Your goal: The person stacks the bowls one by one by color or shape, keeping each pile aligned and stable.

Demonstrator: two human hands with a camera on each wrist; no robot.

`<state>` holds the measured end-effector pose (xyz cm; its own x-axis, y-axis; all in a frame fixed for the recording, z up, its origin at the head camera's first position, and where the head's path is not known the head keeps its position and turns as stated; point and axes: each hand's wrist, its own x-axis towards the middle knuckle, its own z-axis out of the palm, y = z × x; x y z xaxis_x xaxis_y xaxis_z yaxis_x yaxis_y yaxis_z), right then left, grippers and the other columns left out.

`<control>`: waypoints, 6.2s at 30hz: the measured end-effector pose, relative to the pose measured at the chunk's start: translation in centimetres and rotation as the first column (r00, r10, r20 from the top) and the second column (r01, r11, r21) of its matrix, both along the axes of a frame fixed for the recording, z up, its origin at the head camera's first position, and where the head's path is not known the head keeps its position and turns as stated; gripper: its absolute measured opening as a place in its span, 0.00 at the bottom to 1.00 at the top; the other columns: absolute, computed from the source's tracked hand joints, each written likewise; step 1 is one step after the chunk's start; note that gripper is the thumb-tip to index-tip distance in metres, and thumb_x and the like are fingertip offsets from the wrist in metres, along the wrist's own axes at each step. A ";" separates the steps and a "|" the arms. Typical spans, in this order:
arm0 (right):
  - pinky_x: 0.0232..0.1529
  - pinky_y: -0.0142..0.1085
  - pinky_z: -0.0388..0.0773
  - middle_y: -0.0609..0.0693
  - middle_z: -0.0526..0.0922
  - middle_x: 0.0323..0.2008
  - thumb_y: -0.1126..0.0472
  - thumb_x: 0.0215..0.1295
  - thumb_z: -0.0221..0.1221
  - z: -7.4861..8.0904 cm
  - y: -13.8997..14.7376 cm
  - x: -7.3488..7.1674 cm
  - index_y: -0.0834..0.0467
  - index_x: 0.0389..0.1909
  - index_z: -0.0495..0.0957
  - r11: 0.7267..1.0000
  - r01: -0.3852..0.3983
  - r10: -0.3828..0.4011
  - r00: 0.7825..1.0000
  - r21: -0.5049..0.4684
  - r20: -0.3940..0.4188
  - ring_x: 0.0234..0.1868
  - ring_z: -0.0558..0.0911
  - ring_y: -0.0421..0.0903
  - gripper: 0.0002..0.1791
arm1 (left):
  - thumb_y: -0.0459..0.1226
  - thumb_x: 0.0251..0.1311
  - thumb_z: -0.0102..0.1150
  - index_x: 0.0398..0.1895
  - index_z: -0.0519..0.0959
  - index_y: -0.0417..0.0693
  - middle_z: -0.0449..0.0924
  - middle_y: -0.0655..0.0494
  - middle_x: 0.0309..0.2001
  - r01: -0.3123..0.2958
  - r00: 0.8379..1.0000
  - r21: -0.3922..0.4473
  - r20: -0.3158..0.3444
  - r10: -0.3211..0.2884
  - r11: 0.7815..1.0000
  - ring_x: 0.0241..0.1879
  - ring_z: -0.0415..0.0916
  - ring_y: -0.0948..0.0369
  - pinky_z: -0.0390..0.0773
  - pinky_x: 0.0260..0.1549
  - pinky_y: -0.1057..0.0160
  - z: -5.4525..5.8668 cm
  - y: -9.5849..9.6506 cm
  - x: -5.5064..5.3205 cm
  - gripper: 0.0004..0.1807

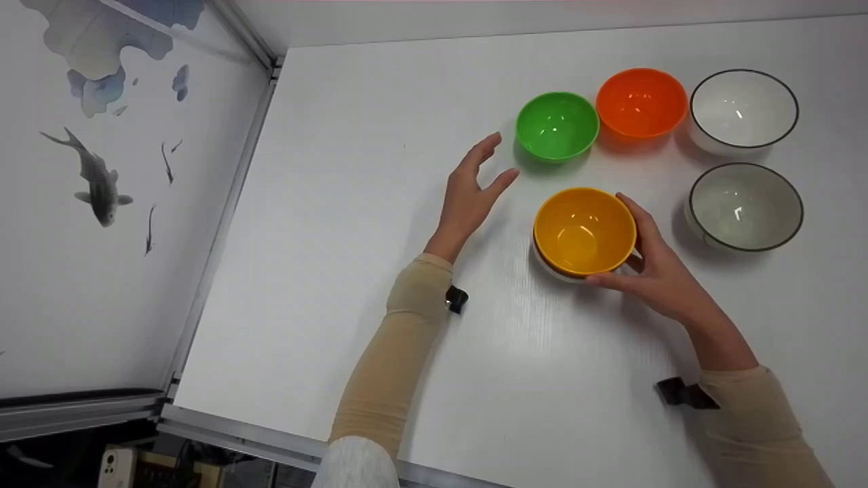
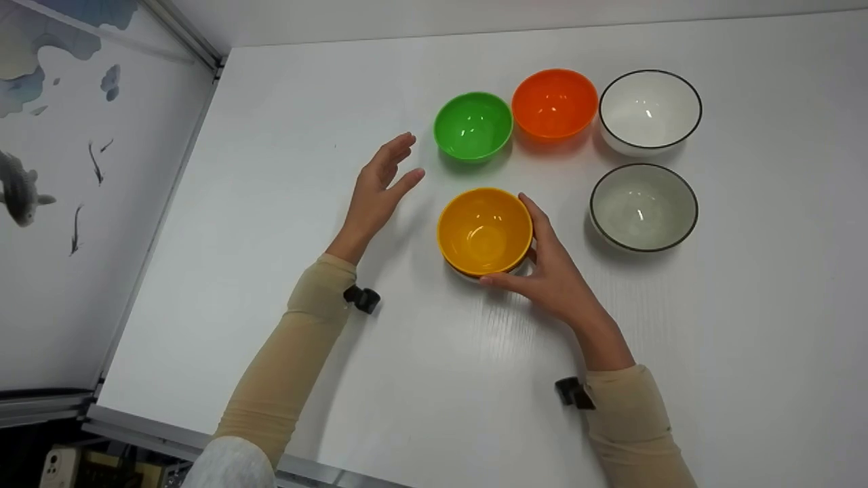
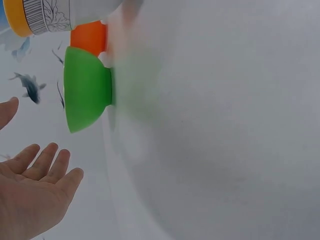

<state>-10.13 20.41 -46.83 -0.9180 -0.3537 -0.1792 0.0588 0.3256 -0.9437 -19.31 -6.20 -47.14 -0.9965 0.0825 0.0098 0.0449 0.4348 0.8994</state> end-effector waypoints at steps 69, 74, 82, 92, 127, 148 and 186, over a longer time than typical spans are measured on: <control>0.71 0.56 0.63 0.50 0.51 0.78 0.61 0.54 0.74 0.3 -0.2 0.6 0.45 0.80 0.41 1.000 0.013 -0.013 1.000 0.027 0.009 0.76 0.57 0.55 0.61 | 0.44 0.57 0.72 0.81 0.44 0.50 0.51 0.53 0.80 0.039 0.982 0.020 0.183 -0.042 0.999 0.75 0.61 0.56 0.68 0.70 0.67 -1.4 2.6 -2.5 0.56; 0.72 0.50 0.64 0.49 0.52 0.77 0.61 0.54 0.74 0.3 -0.2 0.7 0.44 0.80 0.40 0.999 0.010 -0.010 1.000 0.038 0.017 0.75 0.58 0.54 0.61 | 0.44 0.55 0.73 0.81 0.42 0.51 0.48 0.54 0.80 0.031 0.980 0.039 0.196 -0.038 0.999 0.75 0.59 0.57 0.68 0.70 0.67 -1.3 2.8 -2.5 0.58; 0.72 0.44 0.66 0.48 0.52 0.77 0.60 0.55 0.73 0.3 -0.3 0.7 0.43 0.80 0.40 0.999 0.004 -0.004 1.000 0.037 0.019 0.75 0.58 0.53 0.61 | 0.45 0.54 0.74 0.81 0.41 0.51 0.46 0.53 0.81 0.043 0.979 0.000 0.197 -0.042 0.999 0.75 0.59 0.55 0.70 0.69 0.66 -1.2 2.9 -2.6 0.60; 0.72 0.60 0.61 0.49 0.52 0.77 0.62 0.55 0.73 0.4 -0.3 0.8 0.44 0.80 0.40 1.000 0.002 -0.002 1.000 0.009 0.022 0.75 0.58 0.53 0.61 | 0.48 0.53 0.74 0.81 0.40 0.50 0.46 0.52 0.81 0.054 0.977 -0.053 0.208 -0.042 0.997 0.76 0.57 0.56 0.64 0.73 0.67 -1.1 3.2 -2.8 0.62; 0.72 0.58 0.61 0.50 0.51 0.78 0.60 0.55 0.73 0.6 -0.5 1.1 0.43 0.80 0.39 1.000 0.011 -0.012 0.999 0.028 0.031 0.76 0.57 0.55 0.61 | 0.46 0.48 0.78 0.81 0.34 0.51 0.40 0.54 0.81 0.067 0.976 -0.026 0.212 -0.060 0.997 0.80 0.45 0.59 0.51 0.78 0.65 -1.3 4.8 -4.0 0.69; 0.67 0.22 0.68 0.49 0.53 0.77 0.62 0.55 0.73 0.4 -0.3 1.2 0.43 0.80 0.41 1.000 0.007 -0.007 1.000 0.005 0.003 0.75 0.58 0.53 0.61 | 0.46 0.53 0.75 0.81 0.40 0.47 0.48 0.52 0.80 0.034 0.987 -0.031 0.160 -0.029 0.999 0.79 0.49 0.59 0.51 0.77 0.66 -1.9 4.9 -4.3 0.62; 0.66 0.21 0.67 0.51 0.51 0.78 0.61 0.55 0.73 0.6 -0.3 1.2 0.45 0.80 0.41 1.000 0.009 -0.009 1.000 0.011 0.007 0.76 0.57 0.55 0.60 | 0.47 0.49 0.77 0.79 0.47 0.48 0.54 0.53 0.78 -0.006 0.989 -0.003 0.149 0.006 1.000 0.76 0.55 0.60 0.59 0.75 0.67 -1.7 3.2 -3.4 0.60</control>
